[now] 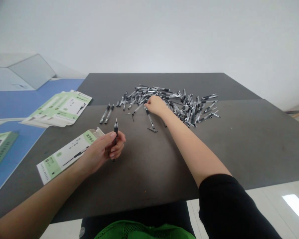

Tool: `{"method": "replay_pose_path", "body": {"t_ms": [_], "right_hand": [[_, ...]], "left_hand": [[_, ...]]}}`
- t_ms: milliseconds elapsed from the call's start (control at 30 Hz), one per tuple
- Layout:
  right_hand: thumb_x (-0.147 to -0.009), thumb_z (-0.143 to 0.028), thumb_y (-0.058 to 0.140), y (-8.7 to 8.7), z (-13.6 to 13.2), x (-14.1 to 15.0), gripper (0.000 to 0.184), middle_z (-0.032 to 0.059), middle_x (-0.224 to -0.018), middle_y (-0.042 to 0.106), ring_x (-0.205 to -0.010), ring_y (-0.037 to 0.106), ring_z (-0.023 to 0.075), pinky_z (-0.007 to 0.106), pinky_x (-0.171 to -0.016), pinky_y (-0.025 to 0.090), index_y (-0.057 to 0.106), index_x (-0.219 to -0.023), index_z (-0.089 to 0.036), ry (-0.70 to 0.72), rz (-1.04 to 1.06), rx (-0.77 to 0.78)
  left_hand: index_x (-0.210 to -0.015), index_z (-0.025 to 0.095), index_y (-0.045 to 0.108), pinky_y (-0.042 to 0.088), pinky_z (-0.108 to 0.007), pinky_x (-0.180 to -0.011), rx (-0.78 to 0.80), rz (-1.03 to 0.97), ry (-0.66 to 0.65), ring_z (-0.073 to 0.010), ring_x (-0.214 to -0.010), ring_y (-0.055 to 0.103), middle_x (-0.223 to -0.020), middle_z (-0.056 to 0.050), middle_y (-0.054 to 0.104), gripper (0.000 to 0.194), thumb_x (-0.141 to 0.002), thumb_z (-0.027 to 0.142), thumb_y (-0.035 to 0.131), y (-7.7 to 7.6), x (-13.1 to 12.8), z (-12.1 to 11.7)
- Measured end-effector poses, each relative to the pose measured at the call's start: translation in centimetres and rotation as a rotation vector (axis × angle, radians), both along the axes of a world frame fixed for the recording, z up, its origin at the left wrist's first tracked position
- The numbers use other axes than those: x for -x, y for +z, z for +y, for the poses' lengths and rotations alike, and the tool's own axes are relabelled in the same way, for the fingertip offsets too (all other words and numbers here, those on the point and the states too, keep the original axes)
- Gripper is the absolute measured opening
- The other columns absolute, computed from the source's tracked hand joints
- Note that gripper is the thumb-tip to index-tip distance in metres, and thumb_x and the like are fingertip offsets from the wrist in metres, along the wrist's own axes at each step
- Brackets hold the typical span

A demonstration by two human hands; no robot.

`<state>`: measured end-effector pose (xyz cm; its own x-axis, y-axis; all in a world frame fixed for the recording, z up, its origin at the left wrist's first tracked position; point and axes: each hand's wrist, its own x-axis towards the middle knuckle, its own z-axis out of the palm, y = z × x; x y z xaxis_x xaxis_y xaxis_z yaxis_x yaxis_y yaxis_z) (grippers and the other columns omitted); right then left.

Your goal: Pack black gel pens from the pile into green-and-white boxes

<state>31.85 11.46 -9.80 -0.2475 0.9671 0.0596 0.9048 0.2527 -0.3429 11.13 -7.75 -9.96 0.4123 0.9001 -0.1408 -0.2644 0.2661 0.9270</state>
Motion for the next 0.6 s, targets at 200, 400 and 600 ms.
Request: {"method": "replay_pose_path", "body": {"t_ms": [200,400,600], "right_hand": [[-0.081,-0.024,0.068,-0.9,1.2,1.7,0.029,0.0249,-0.111,0.073,-0.106,0.069,0.0344,0.042,-0.091,0.053,0.075,-0.103,-0.007,-0.087,-0.032,0.046],[-0.079,-0.015,0.064,0.4,0.9,1.3,0.017,0.0215,-0.1,0.076,-0.102,0.07,0.0315,0.04,-0.094,0.051,0.077,-0.088,-0.008,-0.013,0.026,0.009],[-0.079,-0.018,0.066,3.7,-2.9,-0.2,0.011,0.0074,-0.071,0.073,-0.066,0.067,0.0168,0.028,-0.067,0.051,0.074,-0.08,-0.011,0.109,0.447,0.042]], "left_hand": [[-0.086,0.017,0.059,0.028,-0.019,-0.045,0.008,0.025,0.035,-0.0063,-0.045,0.032,-0.058,0.007,0.036,0.029,-0.097,0.041,0.049,0.0,-0.1,0.0],[-0.084,0.016,0.058,0.028,-0.019,-0.045,0.006,0.024,0.063,-0.0059,-0.044,0.032,-0.057,0.008,0.036,0.028,-0.098,0.038,0.047,-0.1,-0.1,0.3],[-0.085,0.016,0.058,0.027,-0.019,-0.045,0.019,0.041,0.055,-0.0058,-0.045,0.031,-0.058,0.008,0.036,0.028,-0.098,0.039,0.047,-0.1,-0.1,0.3]]}}
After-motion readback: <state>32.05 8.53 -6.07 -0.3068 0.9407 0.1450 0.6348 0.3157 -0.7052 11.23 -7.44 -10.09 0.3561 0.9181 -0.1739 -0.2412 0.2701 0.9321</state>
